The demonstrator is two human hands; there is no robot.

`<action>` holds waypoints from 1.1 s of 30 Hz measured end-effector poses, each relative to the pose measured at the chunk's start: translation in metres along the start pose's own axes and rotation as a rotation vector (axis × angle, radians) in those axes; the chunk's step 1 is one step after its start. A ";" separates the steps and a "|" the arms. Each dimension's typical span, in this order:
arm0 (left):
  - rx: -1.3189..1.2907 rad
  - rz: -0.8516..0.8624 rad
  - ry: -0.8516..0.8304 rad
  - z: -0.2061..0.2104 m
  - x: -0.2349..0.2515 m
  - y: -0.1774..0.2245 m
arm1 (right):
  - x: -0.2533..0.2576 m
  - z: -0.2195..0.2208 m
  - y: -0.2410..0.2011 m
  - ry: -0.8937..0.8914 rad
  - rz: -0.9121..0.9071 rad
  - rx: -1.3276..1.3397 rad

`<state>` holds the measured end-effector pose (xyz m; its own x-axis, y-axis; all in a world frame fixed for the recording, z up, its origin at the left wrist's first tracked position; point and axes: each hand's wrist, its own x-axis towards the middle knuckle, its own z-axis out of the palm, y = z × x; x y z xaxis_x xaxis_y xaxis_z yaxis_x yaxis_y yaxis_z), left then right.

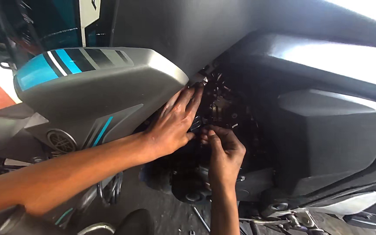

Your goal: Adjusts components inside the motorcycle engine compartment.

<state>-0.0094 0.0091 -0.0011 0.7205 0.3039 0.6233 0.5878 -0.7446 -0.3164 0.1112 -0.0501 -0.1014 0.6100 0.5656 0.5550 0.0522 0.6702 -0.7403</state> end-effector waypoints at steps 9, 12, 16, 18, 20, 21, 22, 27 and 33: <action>0.054 0.096 -0.131 0.001 -0.005 0.000 | -0.003 -0.013 -0.002 0.013 0.116 -0.192; 0.103 0.119 -0.158 0.000 -0.004 0.000 | -0.004 -0.009 -0.001 0.042 0.149 -0.182; 0.150 0.125 -0.196 -0.002 -0.001 0.000 | -0.006 -0.003 0.000 0.103 0.149 -0.135; 0.149 0.124 -0.196 -0.002 -0.001 -0.001 | -0.006 0.002 0.001 0.124 0.137 -0.122; 0.093 0.100 -0.184 -0.002 -0.001 -0.002 | -0.007 0.006 0.004 0.147 0.106 -0.152; 0.046 0.080 -0.153 -0.001 0.000 -0.003 | -0.006 0.007 0.005 0.157 0.080 -0.191; 0.020 0.060 -0.121 0.001 0.001 -0.003 | -0.006 0.008 0.007 0.171 0.048 -0.246; 0.031 0.003 -0.104 -0.002 0.003 0.001 | -0.002 0.020 0.007 0.234 -0.063 -0.554; 0.041 -0.020 -0.178 -0.008 0.006 0.003 | 0.003 0.013 0.004 0.134 -0.124 -0.662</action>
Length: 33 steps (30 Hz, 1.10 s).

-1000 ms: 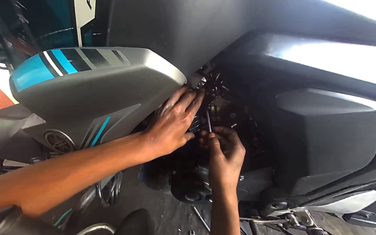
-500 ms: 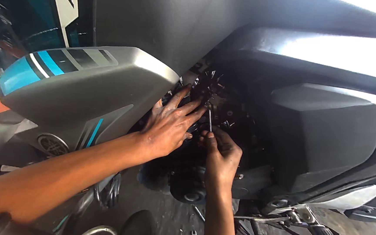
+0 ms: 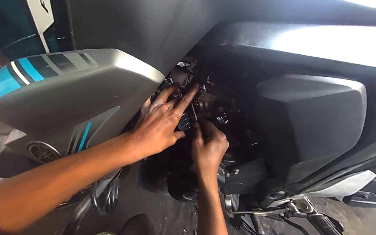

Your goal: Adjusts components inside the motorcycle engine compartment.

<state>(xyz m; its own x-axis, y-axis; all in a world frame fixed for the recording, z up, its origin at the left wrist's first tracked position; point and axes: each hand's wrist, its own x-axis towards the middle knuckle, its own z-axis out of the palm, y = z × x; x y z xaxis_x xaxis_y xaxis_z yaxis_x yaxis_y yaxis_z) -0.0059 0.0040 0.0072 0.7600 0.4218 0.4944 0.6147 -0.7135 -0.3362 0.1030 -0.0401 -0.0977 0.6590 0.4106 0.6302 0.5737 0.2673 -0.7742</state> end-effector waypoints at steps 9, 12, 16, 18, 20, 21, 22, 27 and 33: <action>0.018 -0.007 0.002 0.000 0.003 0.001 | 0.005 -0.011 0.004 -0.072 0.047 0.069; 0.035 0.014 0.015 0.001 0.003 -0.001 | 0.004 -0.011 0.004 -0.093 0.103 0.113; 0.019 0.020 -0.012 0.001 0.003 -0.001 | 0.007 -0.007 0.004 -0.115 0.132 0.159; 0.018 0.022 -0.024 0.000 0.003 -0.002 | 0.008 -0.008 0.004 -0.138 0.121 0.142; 0.032 0.024 -0.030 0.000 0.003 -0.002 | 0.008 -0.009 0.004 -0.135 0.101 0.095; 0.037 0.023 -0.036 0.000 0.004 -0.001 | 0.009 -0.011 0.004 -0.143 0.096 0.079; 0.038 0.018 -0.049 -0.001 0.004 -0.001 | 0.010 -0.013 0.004 -0.163 0.093 0.074; 0.067 0.023 -0.088 -0.004 0.005 0.000 | 0.010 -0.018 0.000 -0.204 0.065 -0.027; 0.064 0.019 -0.083 -0.003 0.005 0.001 | 0.003 -0.022 -0.011 -0.221 -0.002 -0.248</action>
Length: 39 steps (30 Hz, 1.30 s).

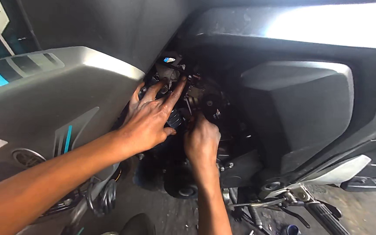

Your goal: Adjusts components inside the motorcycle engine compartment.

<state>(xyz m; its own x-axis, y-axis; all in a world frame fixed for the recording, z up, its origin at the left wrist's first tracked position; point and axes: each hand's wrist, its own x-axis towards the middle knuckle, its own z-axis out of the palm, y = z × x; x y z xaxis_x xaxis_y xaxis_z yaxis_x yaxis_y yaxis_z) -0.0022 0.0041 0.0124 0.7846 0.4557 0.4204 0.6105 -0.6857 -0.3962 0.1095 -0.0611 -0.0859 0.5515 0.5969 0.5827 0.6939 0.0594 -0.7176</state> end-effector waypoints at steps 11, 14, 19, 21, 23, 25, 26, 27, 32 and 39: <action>-0.007 0.000 0.019 -0.002 0.001 0.001 | 0.006 -0.007 -0.010 0.067 -0.117 -0.079; -0.034 -0.012 0.026 0.000 0.001 0.001 | 0.001 -0.010 -0.009 0.014 -0.119 -0.077; -0.038 -0.020 0.027 -0.001 0.002 0.002 | 0.016 -0.025 -0.018 -0.037 -0.148 -0.119; -0.032 -0.019 0.038 0.000 0.002 0.002 | 0.015 -0.027 -0.023 -0.019 -0.157 -0.110; -0.028 0.007 0.083 0.003 0.002 0.000 | 0.016 -0.028 -0.032 0.008 -0.154 -0.097; -0.044 0.048 0.145 0.004 -0.001 -0.001 | 0.019 -0.028 -0.048 0.026 -0.154 -0.102; -0.076 0.051 0.162 0.002 -0.003 -0.001 | 0.023 -0.028 -0.060 0.011 -0.147 -0.125; -0.121 0.024 0.169 -0.002 -0.004 0.001 | 0.030 -0.029 -0.073 -0.030 -0.135 -0.184; -0.107 0.053 0.225 0.007 -0.006 -0.003 | 0.036 -0.039 -0.069 -0.056 -0.141 -0.183; -0.022 0.025 0.173 0.010 -0.004 -0.003 | 0.003 -0.004 0.005 0.009 -0.046 0.115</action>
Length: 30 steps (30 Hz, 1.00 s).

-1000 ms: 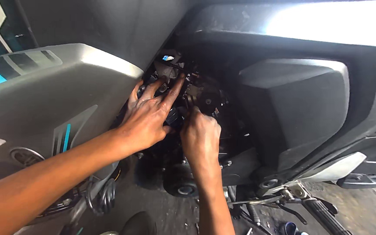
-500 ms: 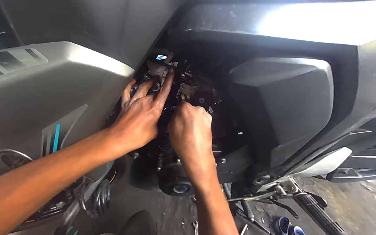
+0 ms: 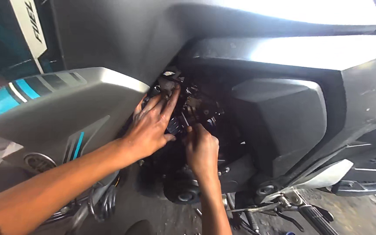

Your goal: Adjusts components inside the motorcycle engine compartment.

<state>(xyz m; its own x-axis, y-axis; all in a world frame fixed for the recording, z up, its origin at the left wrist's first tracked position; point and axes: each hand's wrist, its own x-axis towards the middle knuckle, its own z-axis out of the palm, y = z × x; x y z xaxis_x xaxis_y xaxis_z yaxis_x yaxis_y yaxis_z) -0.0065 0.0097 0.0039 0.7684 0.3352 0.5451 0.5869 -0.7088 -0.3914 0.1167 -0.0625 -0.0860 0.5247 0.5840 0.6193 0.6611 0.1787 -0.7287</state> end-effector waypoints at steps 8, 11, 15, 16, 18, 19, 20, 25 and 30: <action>-0.011 -0.008 -0.106 -0.005 0.002 0.002 | 0.010 0.008 0.008 0.023 -0.033 -0.010; 0.008 0.009 -0.130 -0.007 0.002 0.002 | 0.010 0.008 0.004 -0.008 -0.002 -0.096; 0.045 0.023 -0.160 -0.008 0.003 0.002 | -0.001 0.015 0.004 0.063 -0.020 -0.140; 0.046 0.027 -0.160 -0.008 0.003 0.002 | -0.002 0.018 0.004 0.093 -0.035 -0.150; 0.049 0.040 -0.150 -0.007 0.003 0.001 | -0.005 0.024 0.005 0.141 -0.046 -0.171; 0.055 0.043 -0.147 -0.006 0.003 0.000 | -0.005 0.027 0.005 0.167 -0.048 -0.193; 0.056 0.047 -0.139 -0.006 0.003 0.000 | -0.004 0.029 0.005 0.202 -0.050 -0.209; 0.015 0.134 -0.050 -0.004 0.004 -0.003 | 0.000 0.031 0.005 0.226 -0.044 -0.191; 0.021 0.159 -0.082 -0.003 0.007 -0.002 | 0.006 0.024 0.005 0.142 -0.004 -0.103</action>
<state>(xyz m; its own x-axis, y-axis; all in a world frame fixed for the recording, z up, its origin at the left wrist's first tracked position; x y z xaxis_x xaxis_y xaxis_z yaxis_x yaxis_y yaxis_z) -0.0029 0.0117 0.0106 0.8695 0.2702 0.4135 0.4610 -0.7443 -0.4832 0.1098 -0.0394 -0.0930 0.5873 0.4645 0.6628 0.7114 0.0943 -0.6964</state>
